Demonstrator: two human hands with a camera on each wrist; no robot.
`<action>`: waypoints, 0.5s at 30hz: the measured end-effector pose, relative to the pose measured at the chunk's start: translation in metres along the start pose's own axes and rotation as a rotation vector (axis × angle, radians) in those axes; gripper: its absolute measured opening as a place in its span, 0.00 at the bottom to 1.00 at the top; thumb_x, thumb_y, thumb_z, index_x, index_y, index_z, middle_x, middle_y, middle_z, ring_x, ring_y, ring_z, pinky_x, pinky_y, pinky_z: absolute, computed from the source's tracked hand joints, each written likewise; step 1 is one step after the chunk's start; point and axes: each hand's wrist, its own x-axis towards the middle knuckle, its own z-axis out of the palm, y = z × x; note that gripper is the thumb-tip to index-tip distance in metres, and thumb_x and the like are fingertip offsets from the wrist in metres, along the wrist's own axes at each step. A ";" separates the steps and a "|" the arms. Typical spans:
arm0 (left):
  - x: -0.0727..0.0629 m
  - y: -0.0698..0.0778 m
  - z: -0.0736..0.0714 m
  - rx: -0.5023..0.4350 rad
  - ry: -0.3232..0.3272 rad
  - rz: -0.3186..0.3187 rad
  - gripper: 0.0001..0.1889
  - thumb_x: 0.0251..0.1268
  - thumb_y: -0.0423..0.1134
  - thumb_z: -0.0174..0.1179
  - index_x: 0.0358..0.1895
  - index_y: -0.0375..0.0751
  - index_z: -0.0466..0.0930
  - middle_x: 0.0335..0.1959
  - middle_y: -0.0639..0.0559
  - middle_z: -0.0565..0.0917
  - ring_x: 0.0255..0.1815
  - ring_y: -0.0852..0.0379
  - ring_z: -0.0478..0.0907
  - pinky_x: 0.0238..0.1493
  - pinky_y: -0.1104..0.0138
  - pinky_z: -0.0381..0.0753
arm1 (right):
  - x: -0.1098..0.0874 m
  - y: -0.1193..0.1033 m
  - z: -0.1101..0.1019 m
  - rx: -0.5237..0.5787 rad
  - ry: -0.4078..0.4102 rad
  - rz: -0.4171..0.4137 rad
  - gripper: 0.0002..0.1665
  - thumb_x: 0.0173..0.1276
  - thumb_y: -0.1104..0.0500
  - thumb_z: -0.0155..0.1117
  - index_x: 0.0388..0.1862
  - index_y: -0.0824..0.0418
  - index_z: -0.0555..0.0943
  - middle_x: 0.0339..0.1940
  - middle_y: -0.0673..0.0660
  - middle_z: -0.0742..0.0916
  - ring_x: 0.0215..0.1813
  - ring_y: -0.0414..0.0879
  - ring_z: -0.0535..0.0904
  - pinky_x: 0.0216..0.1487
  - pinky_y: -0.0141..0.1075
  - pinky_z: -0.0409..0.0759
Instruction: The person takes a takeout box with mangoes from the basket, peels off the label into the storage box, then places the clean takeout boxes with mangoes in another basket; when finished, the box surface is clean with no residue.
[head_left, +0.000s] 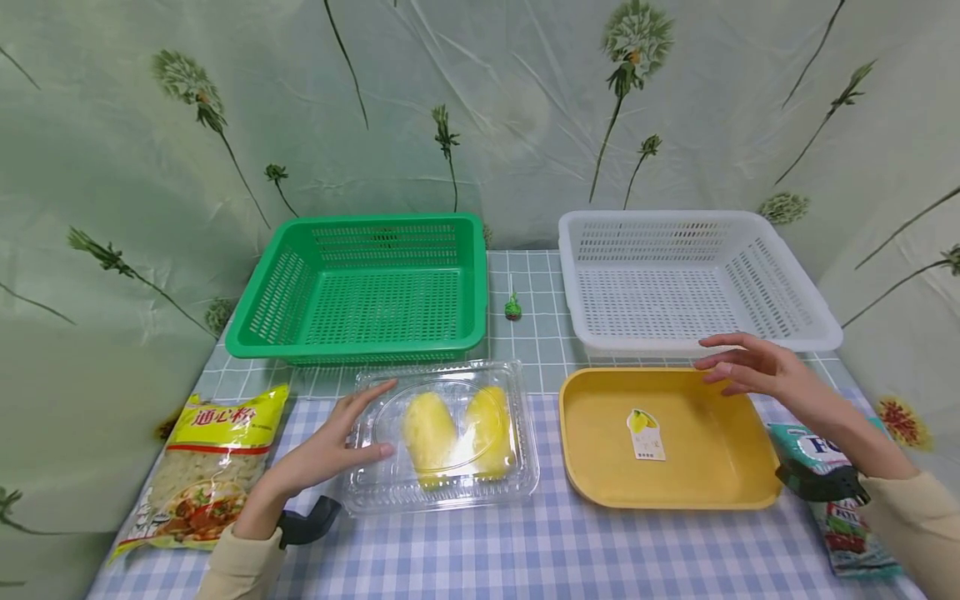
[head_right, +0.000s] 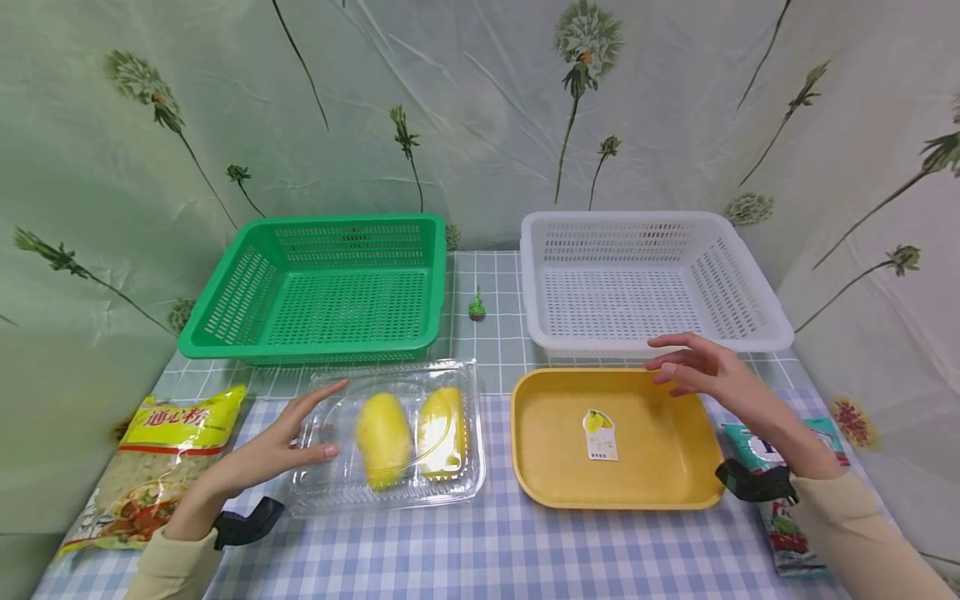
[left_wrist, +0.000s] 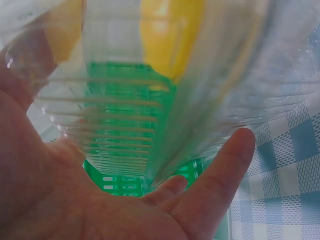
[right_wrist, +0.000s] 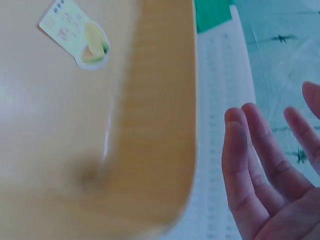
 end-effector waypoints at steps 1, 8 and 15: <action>0.000 0.000 0.000 -0.001 0.000 -0.002 0.41 0.63 0.45 0.64 0.76 0.56 0.51 0.72 0.34 0.47 0.69 0.26 0.44 0.47 0.28 0.63 | -0.001 0.001 -0.003 0.000 0.011 0.009 0.22 0.74 0.67 0.49 0.65 0.56 0.69 0.50 0.48 0.85 0.47 0.42 0.83 0.42 0.34 0.82; 0.000 0.000 0.001 -0.012 -0.003 -0.012 0.40 0.63 0.43 0.64 0.75 0.57 0.52 0.72 0.35 0.47 0.68 0.26 0.44 0.46 0.28 0.64 | -0.009 0.015 -0.022 0.025 0.040 0.048 0.24 0.76 0.65 0.46 0.68 0.51 0.67 0.49 0.44 0.85 0.47 0.39 0.83 0.42 0.34 0.82; 0.000 0.000 0.000 -0.014 -0.002 -0.004 0.40 0.63 0.42 0.64 0.75 0.57 0.52 0.73 0.36 0.48 0.69 0.27 0.44 0.47 0.28 0.63 | -0.010 0.026 -0.028 0.057 0.089 0.151 0.22 0.78 0.60 0.45 0.66 0.40 0.65 0.48 0.39 0.84 0.46 0.37 0.83 0.42 0.33 0.81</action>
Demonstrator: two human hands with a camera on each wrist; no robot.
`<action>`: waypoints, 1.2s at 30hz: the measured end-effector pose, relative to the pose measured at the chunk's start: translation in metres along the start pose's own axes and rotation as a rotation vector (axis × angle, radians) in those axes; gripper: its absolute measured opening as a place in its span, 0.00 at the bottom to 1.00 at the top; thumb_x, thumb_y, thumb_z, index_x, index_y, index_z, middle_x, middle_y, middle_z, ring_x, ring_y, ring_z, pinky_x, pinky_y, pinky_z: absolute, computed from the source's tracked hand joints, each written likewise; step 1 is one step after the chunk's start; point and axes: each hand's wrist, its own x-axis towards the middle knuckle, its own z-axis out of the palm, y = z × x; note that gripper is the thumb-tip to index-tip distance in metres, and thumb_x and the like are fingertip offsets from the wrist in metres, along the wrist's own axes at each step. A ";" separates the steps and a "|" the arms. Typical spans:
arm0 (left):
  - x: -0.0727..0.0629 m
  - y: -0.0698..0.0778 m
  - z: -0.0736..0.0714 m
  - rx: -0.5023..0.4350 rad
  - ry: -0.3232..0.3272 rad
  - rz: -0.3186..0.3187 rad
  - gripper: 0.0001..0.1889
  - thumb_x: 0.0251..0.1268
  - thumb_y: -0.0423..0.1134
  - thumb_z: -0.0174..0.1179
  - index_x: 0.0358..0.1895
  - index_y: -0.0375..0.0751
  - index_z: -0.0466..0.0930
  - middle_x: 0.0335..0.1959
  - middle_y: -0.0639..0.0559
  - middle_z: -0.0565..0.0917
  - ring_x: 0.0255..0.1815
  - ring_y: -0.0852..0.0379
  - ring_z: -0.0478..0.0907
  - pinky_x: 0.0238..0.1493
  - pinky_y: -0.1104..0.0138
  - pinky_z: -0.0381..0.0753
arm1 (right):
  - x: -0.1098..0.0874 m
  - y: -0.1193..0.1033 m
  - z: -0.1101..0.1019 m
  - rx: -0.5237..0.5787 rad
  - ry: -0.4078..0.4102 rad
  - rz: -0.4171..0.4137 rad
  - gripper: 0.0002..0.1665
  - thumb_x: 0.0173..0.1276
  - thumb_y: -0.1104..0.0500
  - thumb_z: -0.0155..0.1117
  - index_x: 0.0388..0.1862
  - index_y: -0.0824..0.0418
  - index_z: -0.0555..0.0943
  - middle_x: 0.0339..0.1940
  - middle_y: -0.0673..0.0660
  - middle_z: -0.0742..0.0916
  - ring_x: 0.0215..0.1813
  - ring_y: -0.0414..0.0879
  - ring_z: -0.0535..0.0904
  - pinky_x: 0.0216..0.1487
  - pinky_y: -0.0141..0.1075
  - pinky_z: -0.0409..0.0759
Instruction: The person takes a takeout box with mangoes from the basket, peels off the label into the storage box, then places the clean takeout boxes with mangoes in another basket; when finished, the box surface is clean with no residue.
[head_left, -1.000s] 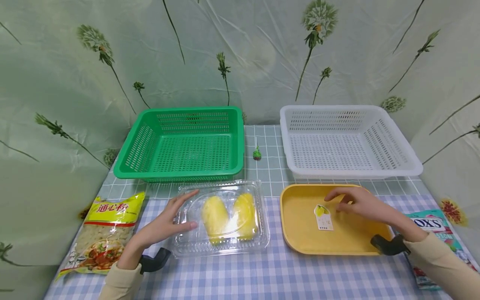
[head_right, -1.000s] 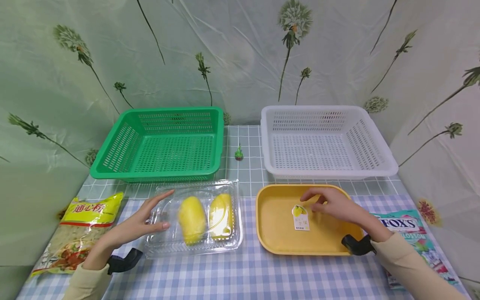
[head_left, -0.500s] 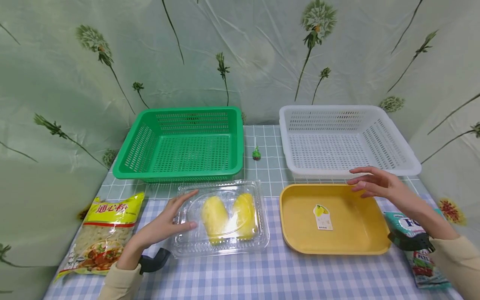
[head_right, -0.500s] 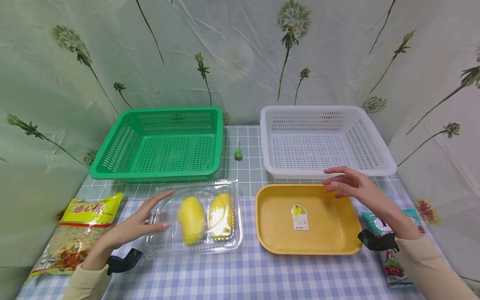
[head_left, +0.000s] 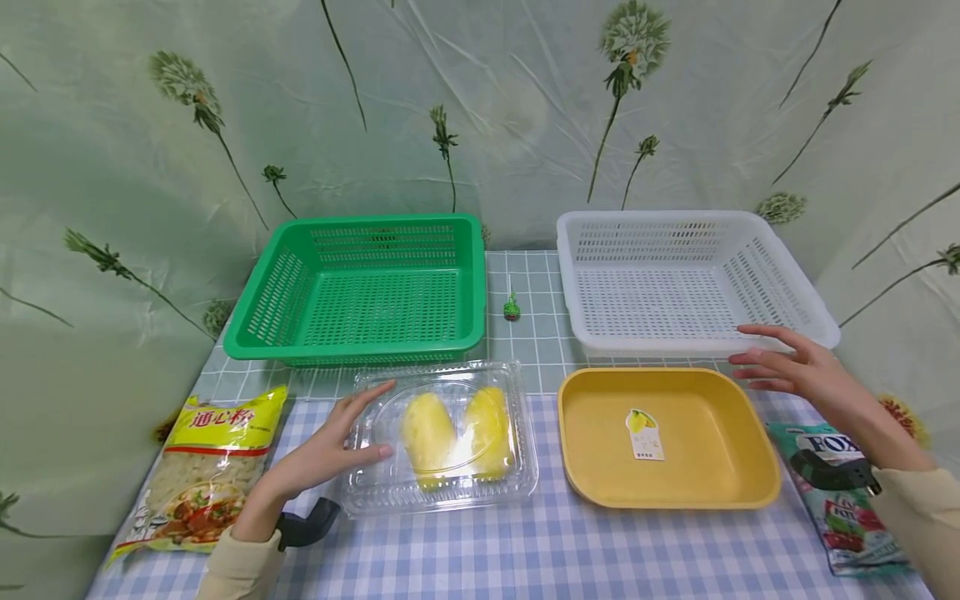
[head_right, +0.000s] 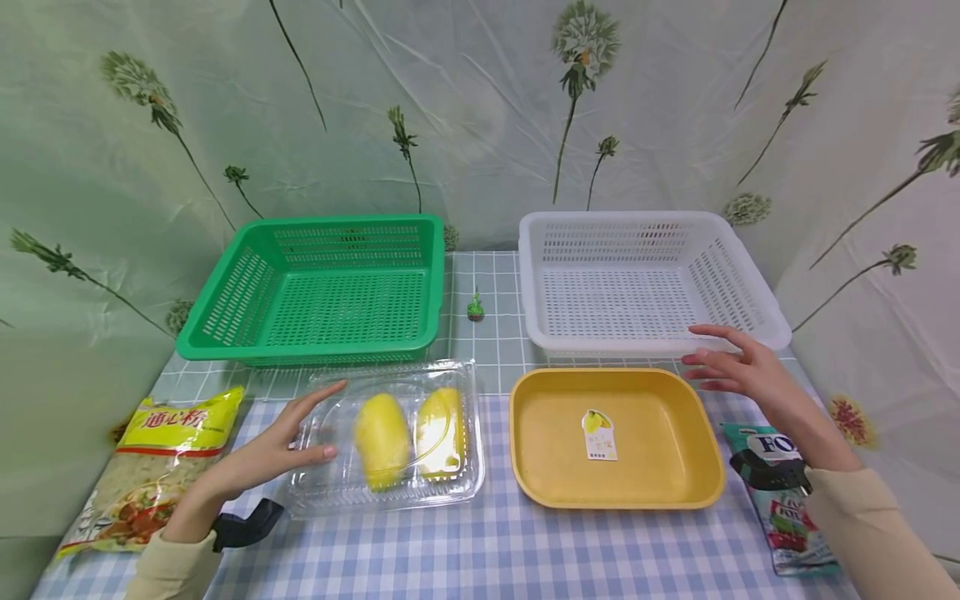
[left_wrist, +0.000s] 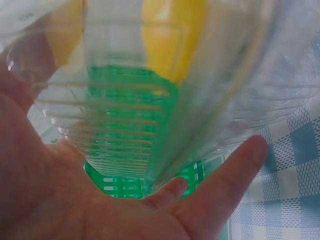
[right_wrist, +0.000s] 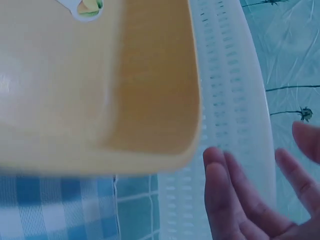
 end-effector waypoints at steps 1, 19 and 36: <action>0.000 0.000 0.000 -0.002 0.000 0.000 0.40 0.63 0.42 0.64 0.75 0.57 0.52 0.73 0.36 0.48 0.69 0.27 0.44 0.47 0.28 0.63 | 0.000 0.000 0.001 0.008 0.008 0.016 0.22 0.78 0.59 0.45 0.65 0.40 0.65 0.47 0.38 0.84 0.45 0.37 0.83 0.42 0.33 0.81; 0.000 -0.002 -0.001 -0.088 0.072 0.005 0.37 0.63 0.41 0.64 0.74 0.51 0.57 0.73 0.39 0.54 0.71 0.33 0.48 0.58 0.31 0.55 | 0.013 0.008 0.010 0.234 0.014 0.038 0.16 0.79 0.59 0.44 0.58 0.41 0.70 0.47 0.41 0.84 0.45 0.37 0.83 0.41 0.31 0.81; -0.010 0.034 -0.005 -0.125 0.096 -0.035 0.35 0.65 0.42 0.63 0.73 0.57 0.58 0.74 0.43 0.56 0.66 0.26 0.58 0.57 0.34 0.61 | 0.016 0.008 0.010 0.347 0.028 0.034 0.17 0.78 0.62 0.44 0.53 0.43 0.75 0.44 0.41 0.84 0.44 0.36 0.82 0.42 0.27 0.80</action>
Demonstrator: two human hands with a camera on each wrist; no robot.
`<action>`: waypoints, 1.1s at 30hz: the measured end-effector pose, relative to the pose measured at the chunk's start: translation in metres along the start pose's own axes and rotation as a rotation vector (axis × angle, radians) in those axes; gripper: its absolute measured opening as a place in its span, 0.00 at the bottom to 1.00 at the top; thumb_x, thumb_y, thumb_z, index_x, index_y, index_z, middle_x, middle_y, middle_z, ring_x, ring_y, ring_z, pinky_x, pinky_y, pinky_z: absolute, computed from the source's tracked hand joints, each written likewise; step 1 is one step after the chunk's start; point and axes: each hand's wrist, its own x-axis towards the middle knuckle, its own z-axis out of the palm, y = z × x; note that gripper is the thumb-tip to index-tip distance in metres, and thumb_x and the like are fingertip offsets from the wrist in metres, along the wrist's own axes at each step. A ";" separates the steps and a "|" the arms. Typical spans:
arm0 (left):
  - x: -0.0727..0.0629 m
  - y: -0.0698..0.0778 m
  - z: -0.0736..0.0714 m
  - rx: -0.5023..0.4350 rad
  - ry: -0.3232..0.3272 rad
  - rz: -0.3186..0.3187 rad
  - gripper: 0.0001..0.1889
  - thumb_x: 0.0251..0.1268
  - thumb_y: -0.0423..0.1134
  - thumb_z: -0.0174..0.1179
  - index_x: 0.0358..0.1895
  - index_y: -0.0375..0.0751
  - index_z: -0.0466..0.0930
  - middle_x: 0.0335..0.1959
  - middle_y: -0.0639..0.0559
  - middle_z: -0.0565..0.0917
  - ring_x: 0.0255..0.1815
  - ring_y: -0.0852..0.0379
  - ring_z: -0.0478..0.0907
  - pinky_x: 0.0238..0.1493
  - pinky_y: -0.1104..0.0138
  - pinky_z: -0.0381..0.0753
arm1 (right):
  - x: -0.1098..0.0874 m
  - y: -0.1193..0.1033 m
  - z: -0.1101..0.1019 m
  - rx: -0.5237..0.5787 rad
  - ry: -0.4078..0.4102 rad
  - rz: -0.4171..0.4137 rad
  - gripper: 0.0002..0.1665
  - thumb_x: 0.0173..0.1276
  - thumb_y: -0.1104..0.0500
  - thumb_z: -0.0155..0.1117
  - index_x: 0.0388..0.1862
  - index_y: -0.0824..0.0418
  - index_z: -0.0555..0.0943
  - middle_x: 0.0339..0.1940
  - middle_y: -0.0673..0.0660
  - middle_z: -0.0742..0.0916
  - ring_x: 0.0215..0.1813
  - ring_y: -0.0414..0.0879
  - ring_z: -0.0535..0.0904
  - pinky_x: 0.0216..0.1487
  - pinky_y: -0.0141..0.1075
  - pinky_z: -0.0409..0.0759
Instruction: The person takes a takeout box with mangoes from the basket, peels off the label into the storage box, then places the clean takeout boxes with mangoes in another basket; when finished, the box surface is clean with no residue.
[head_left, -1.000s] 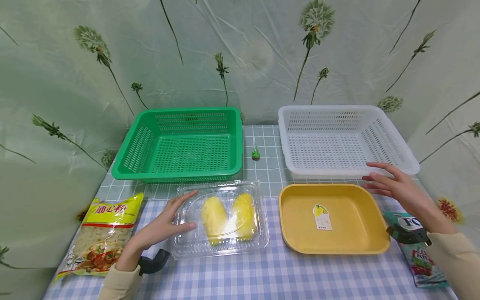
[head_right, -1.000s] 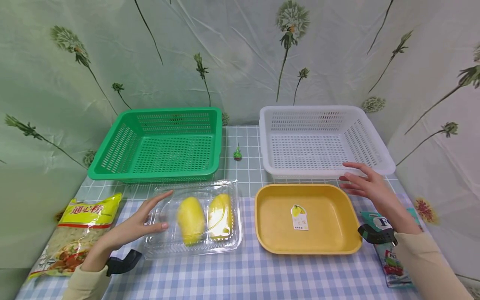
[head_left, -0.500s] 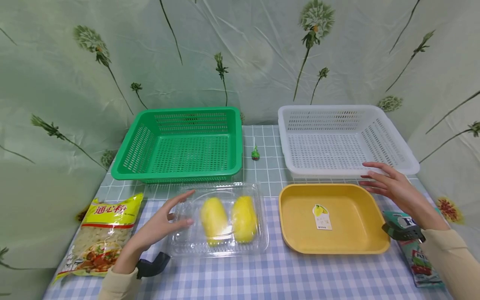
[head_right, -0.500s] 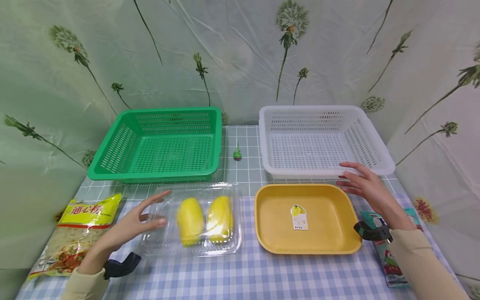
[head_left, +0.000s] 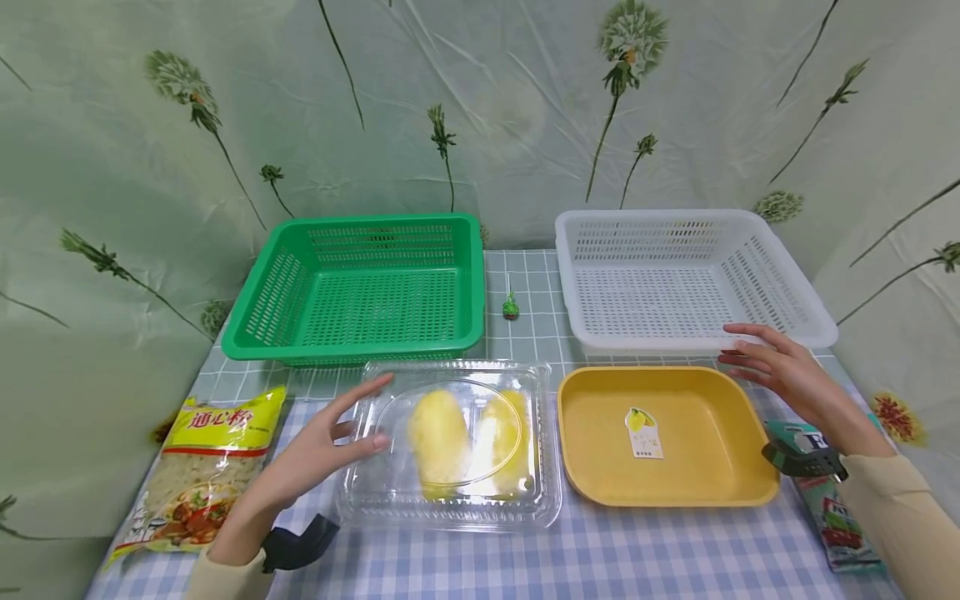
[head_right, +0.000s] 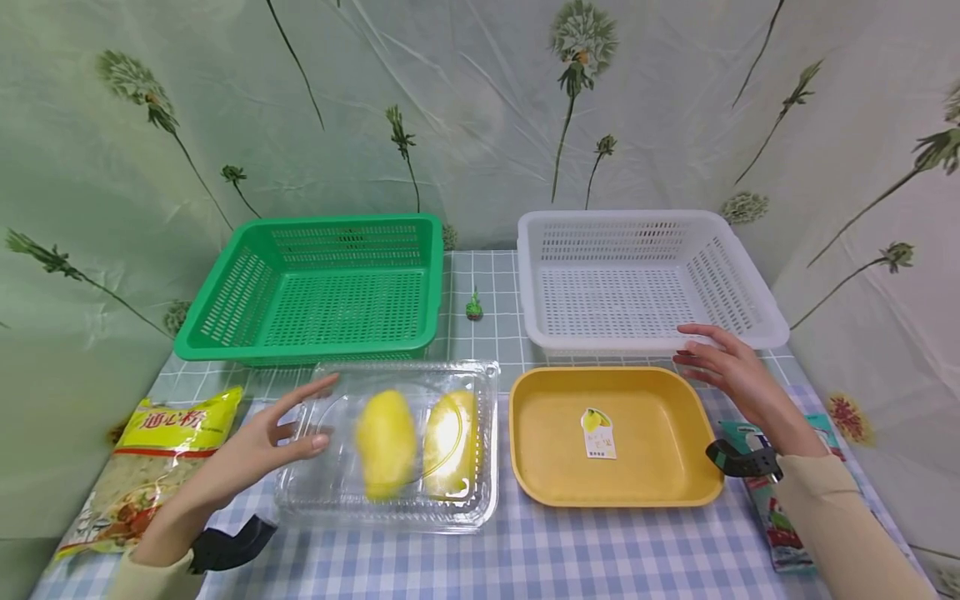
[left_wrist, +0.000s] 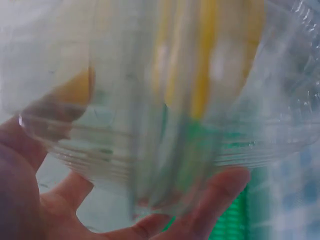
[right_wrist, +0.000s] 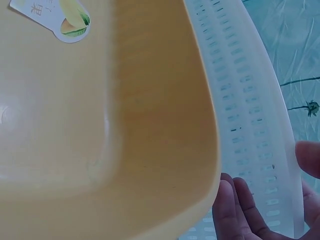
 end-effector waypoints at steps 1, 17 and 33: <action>-0.001 0.005 0.000 0.002 0.000 0.005 0.35 0.65 0.42 0.63 0.73 0.58 0.59 0.74 0.43 0.56 0.65 0.25 0.58 0.56 0.34 0.62 | 0.000 0.000 0.000 0.016 -0.001 0.000 0.17 0.78 0.63 0.44 0.53 0.43 0.76 0.44 0.41 0.84 0.44 0.36 0.82 0.42 0.27 0.80; 0.049 0.093 -0.010 0.013 -0.029 0.125 0.35 0.66 0.43 0.61 0.74 0.61 0.56 0.75 0.53 0.54 0.62 0.30 0.67 0.53 0.44 0.74 | -0.001 0.000 0.000 0.056 -0.035 -0.016 0.18 0.78 0.63 0.43 0.54 0.45 0.76 0.45 0.43 0.84 0.46 0.36 0.82 0.46 0.24 0.77; 0.170 0.155 0.018 -0.046 -0.092 0.156 0.34 0.66 0.48 0.61 0.73 0.63 0.57 0.73 0.50 0.54 0.56 0.52 0.71 0.45 0.55 0.78 | 0.000 0.000 0.004 0.195 -0.016 -0.045 0.18 0.78 0.66 0.43 0.53 0.49 0.77 0.42 0.48 0.86 0.45 0.39 0.83 0.46 0.26 0.78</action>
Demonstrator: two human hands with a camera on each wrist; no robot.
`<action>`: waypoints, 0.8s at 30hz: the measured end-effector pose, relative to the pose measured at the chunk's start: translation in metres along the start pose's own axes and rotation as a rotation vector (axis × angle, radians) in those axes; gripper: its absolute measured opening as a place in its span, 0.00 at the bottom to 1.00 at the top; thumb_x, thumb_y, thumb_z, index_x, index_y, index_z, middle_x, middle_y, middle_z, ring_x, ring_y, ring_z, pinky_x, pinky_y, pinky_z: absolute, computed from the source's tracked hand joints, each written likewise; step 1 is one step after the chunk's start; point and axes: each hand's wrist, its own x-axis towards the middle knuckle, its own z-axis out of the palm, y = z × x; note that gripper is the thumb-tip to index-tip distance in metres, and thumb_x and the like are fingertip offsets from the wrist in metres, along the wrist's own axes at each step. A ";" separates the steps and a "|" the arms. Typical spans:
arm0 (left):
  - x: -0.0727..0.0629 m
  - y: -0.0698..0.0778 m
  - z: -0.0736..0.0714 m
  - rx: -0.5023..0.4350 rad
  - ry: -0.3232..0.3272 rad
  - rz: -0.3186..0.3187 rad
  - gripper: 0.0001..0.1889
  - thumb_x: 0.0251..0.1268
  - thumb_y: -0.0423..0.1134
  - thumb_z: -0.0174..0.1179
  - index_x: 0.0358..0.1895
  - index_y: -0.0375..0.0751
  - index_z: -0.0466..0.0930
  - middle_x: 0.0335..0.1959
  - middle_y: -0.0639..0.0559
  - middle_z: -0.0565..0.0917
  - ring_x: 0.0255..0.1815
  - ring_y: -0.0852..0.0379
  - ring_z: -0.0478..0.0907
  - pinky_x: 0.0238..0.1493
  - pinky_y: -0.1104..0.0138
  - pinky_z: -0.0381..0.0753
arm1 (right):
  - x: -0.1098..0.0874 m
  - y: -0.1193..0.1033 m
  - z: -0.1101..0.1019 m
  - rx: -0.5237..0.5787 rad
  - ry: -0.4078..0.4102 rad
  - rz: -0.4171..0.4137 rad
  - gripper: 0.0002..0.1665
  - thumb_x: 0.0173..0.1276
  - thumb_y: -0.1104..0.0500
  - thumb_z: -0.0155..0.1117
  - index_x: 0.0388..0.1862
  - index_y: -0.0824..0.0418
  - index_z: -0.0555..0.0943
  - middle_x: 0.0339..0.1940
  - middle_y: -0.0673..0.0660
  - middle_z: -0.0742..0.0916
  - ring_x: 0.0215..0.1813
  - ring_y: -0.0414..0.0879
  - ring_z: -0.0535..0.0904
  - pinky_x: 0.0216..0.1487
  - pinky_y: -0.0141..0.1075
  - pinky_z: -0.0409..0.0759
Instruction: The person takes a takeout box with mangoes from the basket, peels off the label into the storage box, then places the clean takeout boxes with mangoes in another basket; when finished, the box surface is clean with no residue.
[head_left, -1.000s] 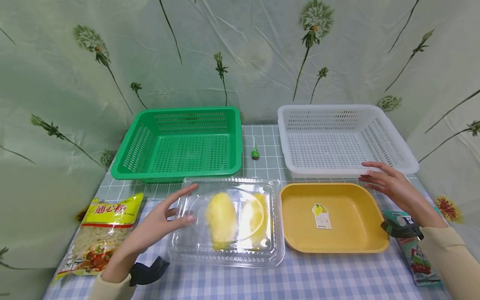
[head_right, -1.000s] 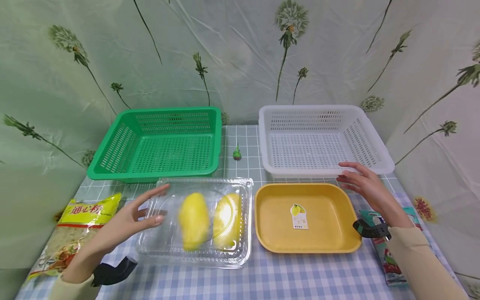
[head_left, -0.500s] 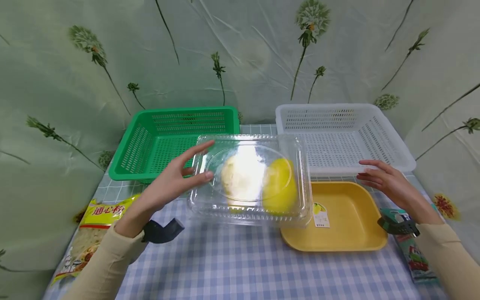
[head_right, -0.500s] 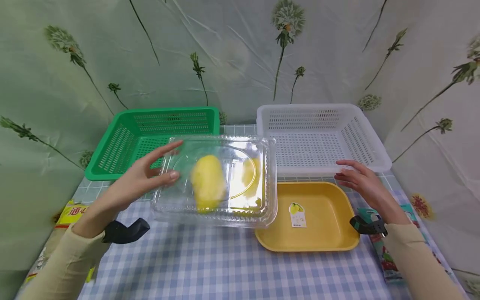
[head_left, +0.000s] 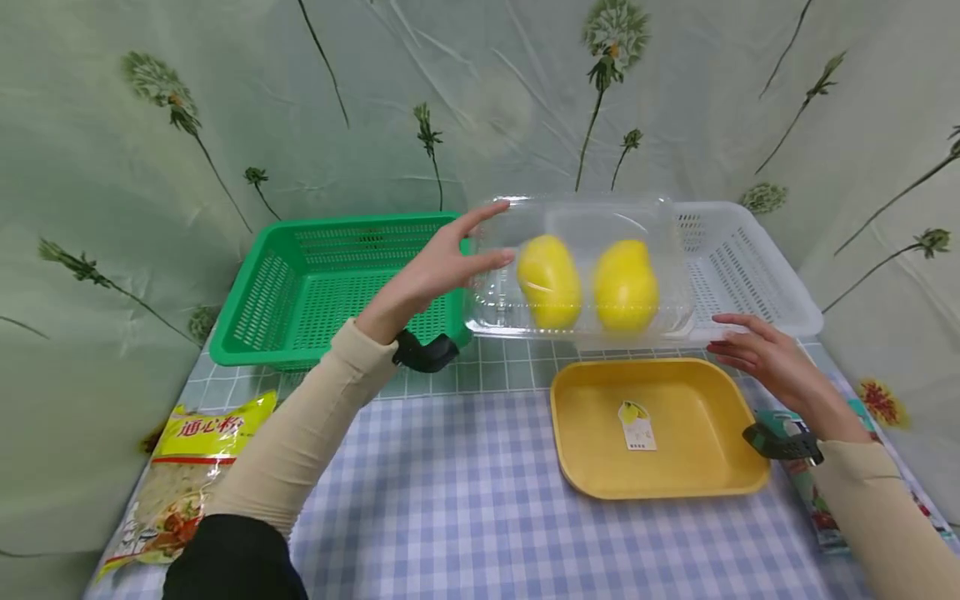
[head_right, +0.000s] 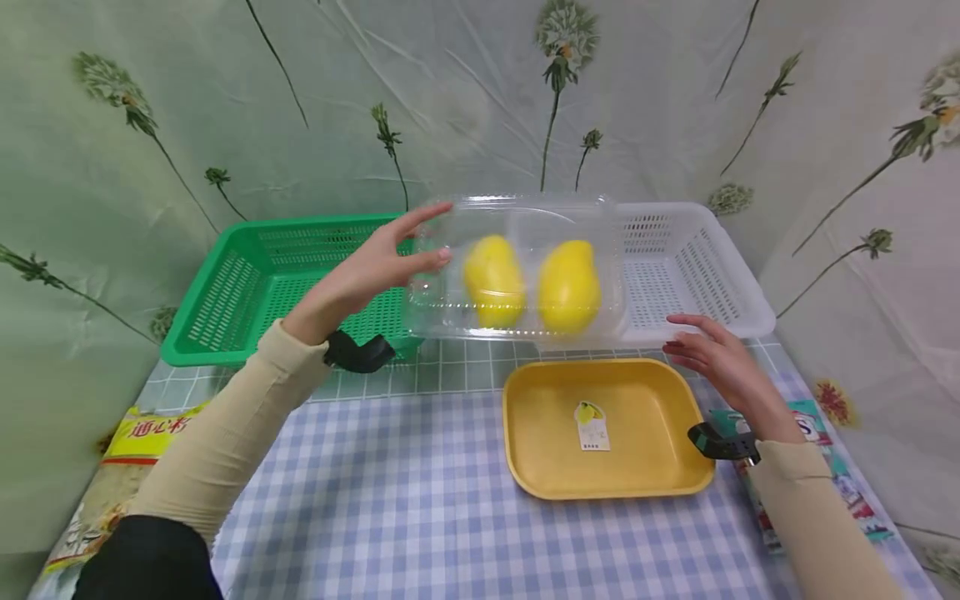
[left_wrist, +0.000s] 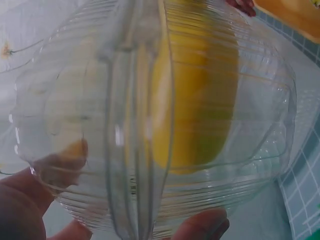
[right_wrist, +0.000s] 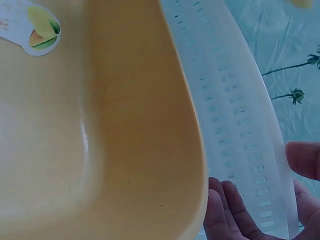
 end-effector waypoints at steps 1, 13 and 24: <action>0.008 0.002 0.002 -0.009 -0.002 -0.001 0.34 0.66 0.48 0.61 0.73 0.63 0.58 0.73 0.50 0.54 0.57 0.52 0.70 0.45 0.55 0.79 | 0.000 0.000 0.000 0.002 0.000 -0.002 0.18 0.78 0.66 0.43 0.53 0.49 0.77 0.42 0.49 0.86 0.45 0.39 0.83 0.46 0.26 0.78; 0.095 0.029 0.031 -0.025 -0.031 0.004 0.35 0.66 0.47 0.61 0.74 0.61 0.56 0.75 0.50 0.52 0.14 0.57 0.58 0.23 0.68 0.71 | 0.000 0.001 0.001 0.006 -0.005 -0.013 0.20 0.77 0.67 0.43 0.52 0.47 0.78 0.42 0.49 0.86 0.45 0.39 0.82 0.46 0.26 0.78; 0.143 0.028 0.047 -0.002 -0.016 -0.034 0.36 0.66 0.46 0.60 0.75 0.58 0.55 0.74 0.54 0.56 0.09 0.60 0.57 0.20 0.68 0.71 | 0.001 0.002 0.001 0.030 -0.007 -0.030 0.19 0.77 0.67 0.44 0.52 0.49 0.79 0.42 0.50 0.85 0.45 0.39 0.83 0.46 0.27 0.78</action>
